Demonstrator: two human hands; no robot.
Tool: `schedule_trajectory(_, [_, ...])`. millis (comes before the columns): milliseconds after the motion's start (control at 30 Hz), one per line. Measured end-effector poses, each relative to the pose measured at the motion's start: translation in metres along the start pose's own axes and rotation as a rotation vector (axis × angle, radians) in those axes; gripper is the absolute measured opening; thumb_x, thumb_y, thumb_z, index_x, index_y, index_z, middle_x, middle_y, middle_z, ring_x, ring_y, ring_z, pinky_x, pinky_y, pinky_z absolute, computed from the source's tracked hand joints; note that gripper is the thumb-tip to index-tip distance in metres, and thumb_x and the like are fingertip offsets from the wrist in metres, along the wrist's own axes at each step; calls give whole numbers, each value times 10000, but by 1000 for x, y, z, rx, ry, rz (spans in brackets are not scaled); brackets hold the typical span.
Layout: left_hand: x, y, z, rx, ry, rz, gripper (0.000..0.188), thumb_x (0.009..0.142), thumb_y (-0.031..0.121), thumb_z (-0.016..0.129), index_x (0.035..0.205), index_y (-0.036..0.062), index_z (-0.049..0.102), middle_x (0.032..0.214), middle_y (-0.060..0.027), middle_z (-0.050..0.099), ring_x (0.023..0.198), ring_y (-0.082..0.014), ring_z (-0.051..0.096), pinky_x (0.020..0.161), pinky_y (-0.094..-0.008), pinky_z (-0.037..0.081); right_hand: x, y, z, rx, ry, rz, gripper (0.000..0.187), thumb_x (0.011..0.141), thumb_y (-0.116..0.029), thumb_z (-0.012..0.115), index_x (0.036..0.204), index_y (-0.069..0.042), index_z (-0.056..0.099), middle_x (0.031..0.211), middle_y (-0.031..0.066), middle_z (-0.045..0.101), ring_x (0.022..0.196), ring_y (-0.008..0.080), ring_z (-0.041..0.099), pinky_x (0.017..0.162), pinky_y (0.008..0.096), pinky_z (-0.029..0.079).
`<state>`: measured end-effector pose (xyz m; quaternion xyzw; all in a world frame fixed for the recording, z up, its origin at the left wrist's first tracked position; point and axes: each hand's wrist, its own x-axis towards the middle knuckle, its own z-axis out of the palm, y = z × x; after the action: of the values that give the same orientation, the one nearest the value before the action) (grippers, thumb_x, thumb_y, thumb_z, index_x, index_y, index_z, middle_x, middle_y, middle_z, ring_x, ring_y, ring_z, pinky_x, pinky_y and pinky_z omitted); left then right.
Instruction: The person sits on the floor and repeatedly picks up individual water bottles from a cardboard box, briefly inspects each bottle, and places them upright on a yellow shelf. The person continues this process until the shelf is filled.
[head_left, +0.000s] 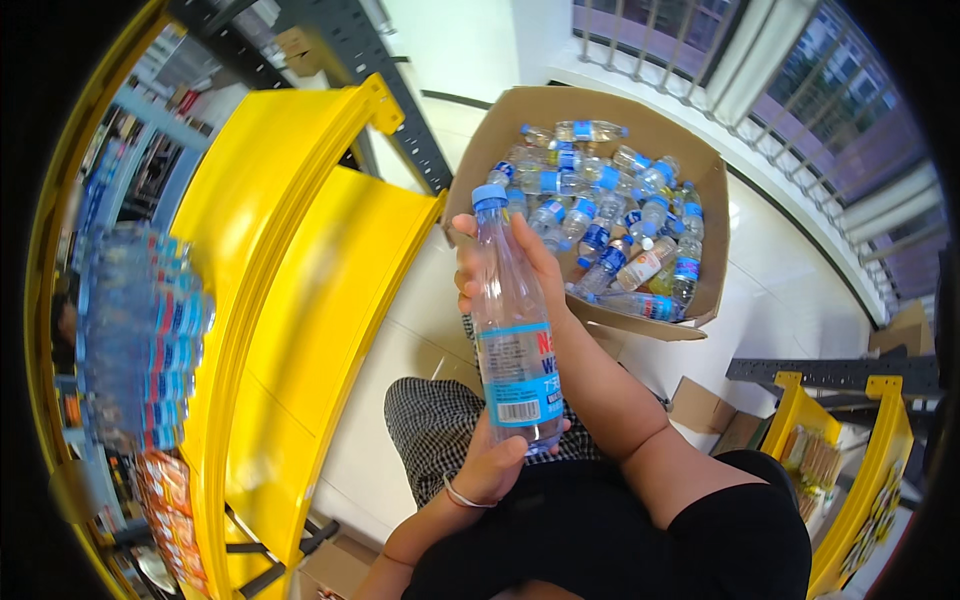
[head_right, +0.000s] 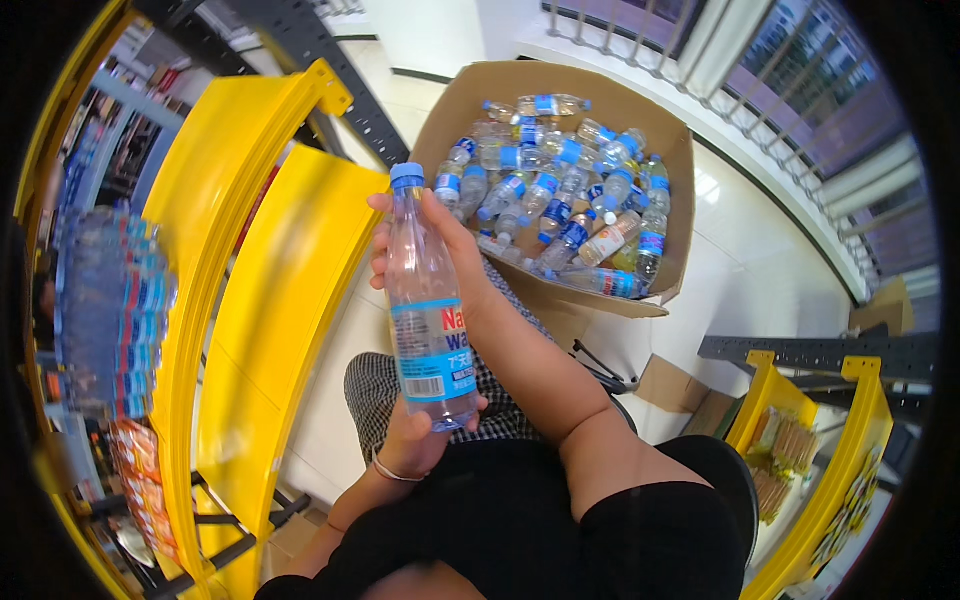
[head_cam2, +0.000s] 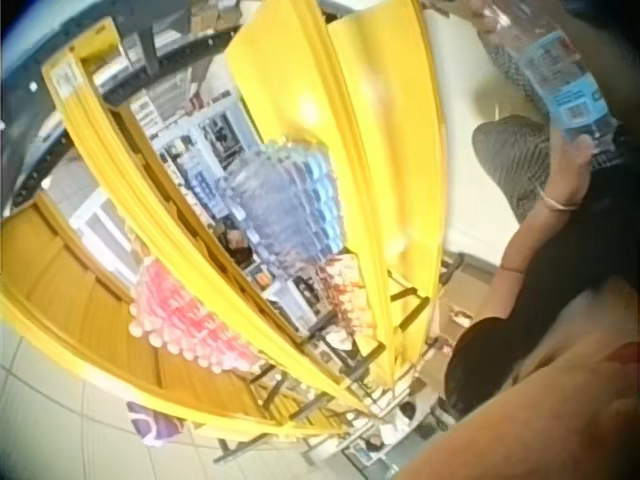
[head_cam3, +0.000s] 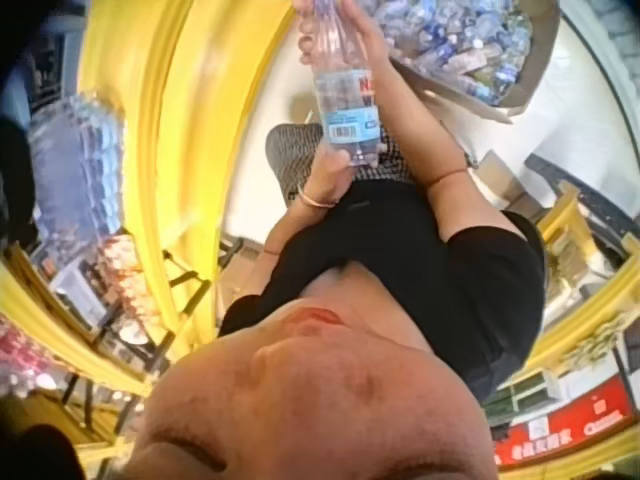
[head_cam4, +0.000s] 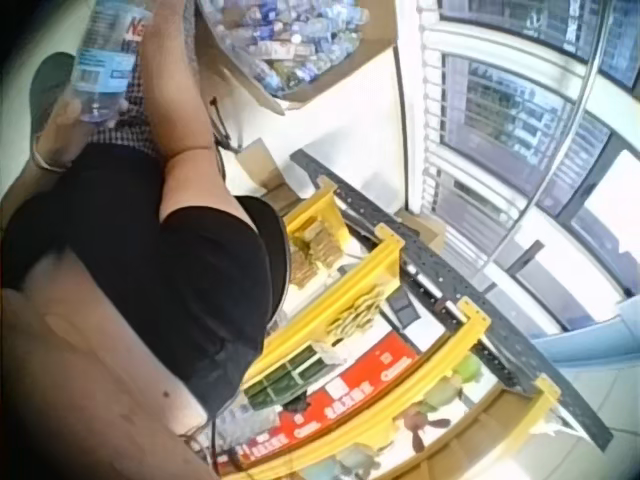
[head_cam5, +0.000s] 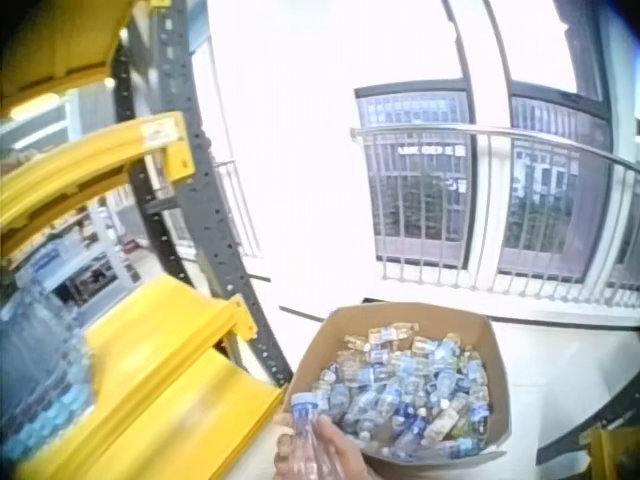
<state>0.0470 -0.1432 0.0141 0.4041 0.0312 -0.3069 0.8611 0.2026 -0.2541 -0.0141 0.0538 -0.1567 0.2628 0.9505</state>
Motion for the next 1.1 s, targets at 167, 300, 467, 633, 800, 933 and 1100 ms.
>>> schedule_trajectory(167, [-25,-19,-4,-45,125,112,855,646,560,760,1219,4,453,1085,-137,595,934,-236,626,717,-334,529,0,36,3,-38,52,102,480,964,-414,391,1226,-22,482,858,137,626,781,265,655,715,400,563])
schedule_trajectory(300, [-28,-22,-11,-143,2,157,843,706,506,740,1283,9,376,1171,-130,545,1043,-270,590,840,-392,518,0,36,17,-208,161,77,393,960,-385,413,1140,-52,520,827,118,629,745,257,651,685,388,557])
schedule_trajectory(467, [-21,-23,3,-26,166,266,762,809,435,667,1338,9,322,1224,-165,528,1045,-259,588,843,-382,509,-4,23,49,-631,279,139,338,948,-344,462,1095,-47,525,811,100,628,709,223,649,649,332,536])
schedule_trajectory(633, [-12,-33,-10,185,275,381,700,833,174,665,1378,37,246,1238,-125,502,1079,-214,553,927,-360,447,-6,27,70,-1305,460,56,262,926,-292,530,1023,-48,527,791,60,625,685,159,631,617,274,501])
schedule_trajectory(800, [-13,-31,-5,245,314,418,717,802,37,679,1369,21,240,1215,-92,498,1071,-164,535,922,-322,447,-8,40,74,-1469,447,29,220,909,-237,574,991,-43,510,771,28,597,694,101,587,639,251,476])
schedule_trajectory(933, [-20,-29,-3,58,263,378,671,827,140,669,1353,20,269,1214,-125,507,1015,-209,579,871,-354,491,-9,42,74,-1300,369,80,266,923,-261,547,1069,-45,492,862,55,602,744,126,599,679,269,485])
schedule_trajectory(1100, [-29,-17,1,-217,-95,264,774,795,468,657,1311,-10,335,1226,-165,502,945,-257,613,774,-380,537,-12,41,62,-632,162,190,367,934,-281,511,1212,-48,454,927,94,608,810,208,630,737,331,514])
